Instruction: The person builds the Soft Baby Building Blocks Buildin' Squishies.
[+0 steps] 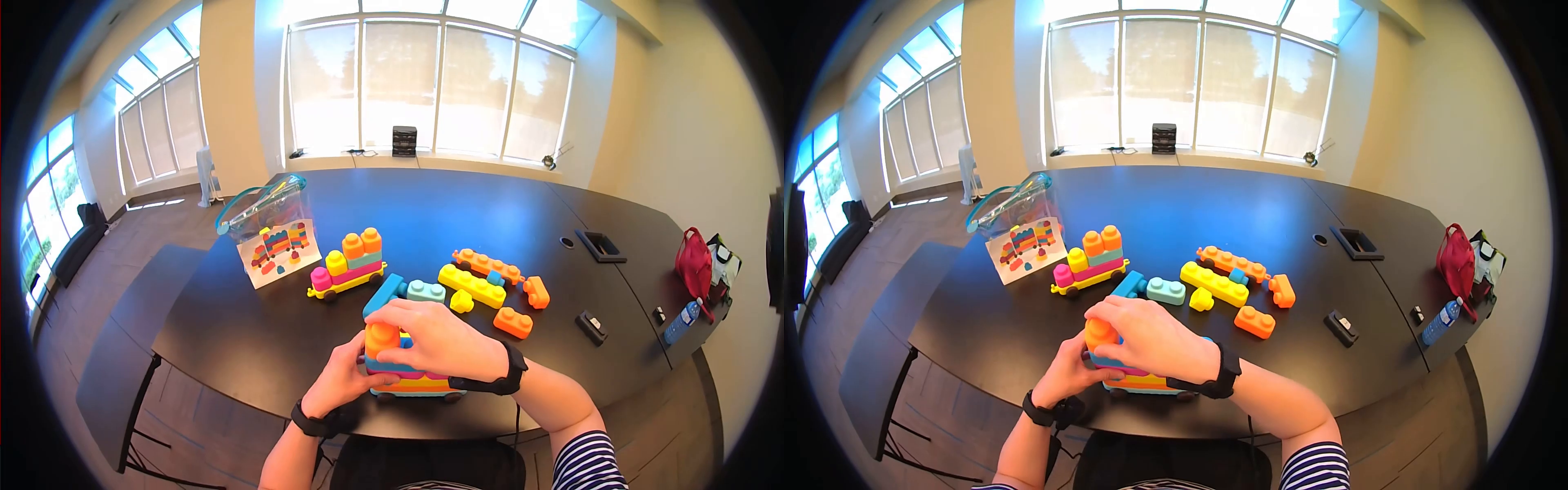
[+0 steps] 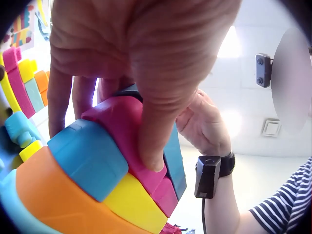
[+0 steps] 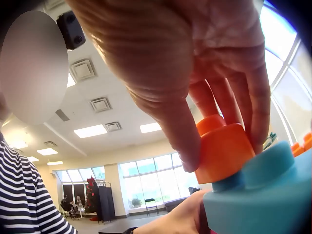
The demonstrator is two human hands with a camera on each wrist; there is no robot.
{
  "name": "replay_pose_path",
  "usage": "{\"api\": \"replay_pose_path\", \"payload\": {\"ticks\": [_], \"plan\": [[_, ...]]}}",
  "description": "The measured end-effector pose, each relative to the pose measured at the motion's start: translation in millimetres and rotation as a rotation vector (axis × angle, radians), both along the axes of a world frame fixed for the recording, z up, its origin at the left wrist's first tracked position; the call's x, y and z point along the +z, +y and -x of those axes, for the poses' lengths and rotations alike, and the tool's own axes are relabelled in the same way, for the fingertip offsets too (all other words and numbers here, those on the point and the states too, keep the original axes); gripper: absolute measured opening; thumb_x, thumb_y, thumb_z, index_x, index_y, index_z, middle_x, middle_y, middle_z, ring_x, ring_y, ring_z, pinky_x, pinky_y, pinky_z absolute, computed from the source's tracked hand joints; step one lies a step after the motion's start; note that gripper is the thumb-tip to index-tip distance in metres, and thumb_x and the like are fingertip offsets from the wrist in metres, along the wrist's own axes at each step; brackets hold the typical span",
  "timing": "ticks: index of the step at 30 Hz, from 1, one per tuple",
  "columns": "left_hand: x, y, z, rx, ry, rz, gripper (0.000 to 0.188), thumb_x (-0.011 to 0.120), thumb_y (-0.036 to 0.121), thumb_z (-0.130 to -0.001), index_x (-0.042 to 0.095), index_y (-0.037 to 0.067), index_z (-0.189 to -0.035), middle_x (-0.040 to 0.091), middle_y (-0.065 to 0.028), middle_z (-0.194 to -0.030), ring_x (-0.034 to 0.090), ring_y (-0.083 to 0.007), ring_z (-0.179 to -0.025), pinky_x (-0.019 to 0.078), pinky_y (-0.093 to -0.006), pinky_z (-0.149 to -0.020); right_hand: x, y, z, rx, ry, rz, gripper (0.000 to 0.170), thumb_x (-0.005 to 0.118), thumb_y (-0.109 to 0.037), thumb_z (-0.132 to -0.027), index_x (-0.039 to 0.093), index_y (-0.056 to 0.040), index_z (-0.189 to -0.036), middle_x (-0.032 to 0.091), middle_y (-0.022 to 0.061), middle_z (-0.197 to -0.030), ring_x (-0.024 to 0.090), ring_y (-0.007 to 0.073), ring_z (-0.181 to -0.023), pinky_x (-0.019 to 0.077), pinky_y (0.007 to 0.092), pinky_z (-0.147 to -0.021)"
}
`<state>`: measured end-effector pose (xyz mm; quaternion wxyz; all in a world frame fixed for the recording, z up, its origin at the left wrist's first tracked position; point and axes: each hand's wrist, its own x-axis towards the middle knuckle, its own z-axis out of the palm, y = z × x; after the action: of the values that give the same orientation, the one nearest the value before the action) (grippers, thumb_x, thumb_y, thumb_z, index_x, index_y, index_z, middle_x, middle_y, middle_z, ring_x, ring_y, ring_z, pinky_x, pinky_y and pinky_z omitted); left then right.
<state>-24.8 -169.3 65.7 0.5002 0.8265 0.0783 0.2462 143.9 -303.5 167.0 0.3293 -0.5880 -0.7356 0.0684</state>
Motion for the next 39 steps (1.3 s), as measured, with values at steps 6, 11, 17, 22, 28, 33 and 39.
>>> {"api": "replay_pose_path", "payload": {"ticks": [6,11,17,22,28,33,39], "plan": [[-2,0,-1,0.001,0.003,-0.014,0.069,0.095,0.013,-0.078,0.060,0.002,-0.137,0.075,-0.0108,-0.116,0.073,-0.0223,-0.106,0.0583,-0.0379,-0.097,-7,2,1,0.000,-0.024,0.038,0.044,0.080,-0.023,-0.090,0.067,-0.0024,-0.127,0.071,0.0152,-0.115,0.071,0.0349,-0.100,0.0576,0.0404,-0.090],[1,-3,-2,-0.004,0.008,-0.024,0.069,0.095,0.014,-0.079,0.060,0.002,-0.137,0.075,-0.0110,-0.116,0.073,-0.0222,-0.105,0.0585,-0.0378,-0.095,-15,2,0,-0.022,-0.055,0.043,0.048,0.079,-0.024,-0.091,0.066,-0.0027,-0.131,0.070,0.0155,-0.115,0.071,0.0363,-0.101,0.0577,0.0418,-0.090],[-2,-5,-5,0.013,0.008,-0.045,0.074,0.095,0.015,-0.079,0.057,0.004,-0.142,0.075,-0.0117,-0.119,0.074,-0.0229,-0.107,0.0584,-0.0376,-0.096,-16,-10,-1,-0.029,-0.030,0.089,0.068,0.081,-0.033,-0.092,0.056,-0.0075,-0.149,0.068,0.0189,-0.132,0.069,0.0383,-0.115,0.0561,0.0422,-0.098],[0,-6,-2,-0.011,-0.017,-0.011,0.072,0.095,0.018,-0.081,0.058,0.004,-0.141,0.075,-0.0105,-0.120,0.073,-0.0222,-0.109,0.0584,-0.0375,-0.098,-9,-42,-21,-0.106,0.014,-0.078,0.084,0.082,-0.045,-0.091,0.047,-0.0120,-0.160,0.061,0.0214,-0.150,0.064,0.0365,-0.131,0.0525,0.0416,-0.107],[3,-6,-1,-0.019,-0.068,0.122,0.059,0.092,0.019,-0.086,0.061,0.005,-0.135,0.074,-0.0061,-0.120,0.071,-0.0161,-0.112,0.0581,-0.0351,-0.098,-5,-82,-46,-0.243,-0.116,0.166,0.089,0.086,-0.046,-0.085,0.049,-0.0106,-0.158,0.065,0.0182,-0.144,0.064,0.0331,-0.129,0.0528,0.0405,-0.105],[1,-5,-1,-0.011,-0.051,0.115,0.058,0.091,0.018,-0.087,0.061,0.004,-0.135,0.074,-0.0053,-0.119,0.070,-0.0140,-0.111,0.0587,-0.0341,-0.096,-22,-92,-53,-0.212,0.014,0.289,0.096,0.092,-0.036,-0.081,0.045,-0.0098,-0.160,0.066,0.0168,-0.142,0.066,0.0321,-0.127,0.0538,0.0406,-0.104],[-3,-5,-2,-0.005,-0.022,0.103,0.062,0.092,0.017,-0.085,0.061,0.006,-0.138,0.074,-0.0039,-0.121,0.071,-0.0146,-0.111,0.0596,-0.0347,-0.095,-59,-104,-71,-0.293,0.334,0.256,0.103,0.098,-0.026,-0.075,0.042,-0.0088,-0.159,0.065,0.0175,-0.143,0.068,0.0283,-0.124,0.0541,0.0406,-0.105]]}}
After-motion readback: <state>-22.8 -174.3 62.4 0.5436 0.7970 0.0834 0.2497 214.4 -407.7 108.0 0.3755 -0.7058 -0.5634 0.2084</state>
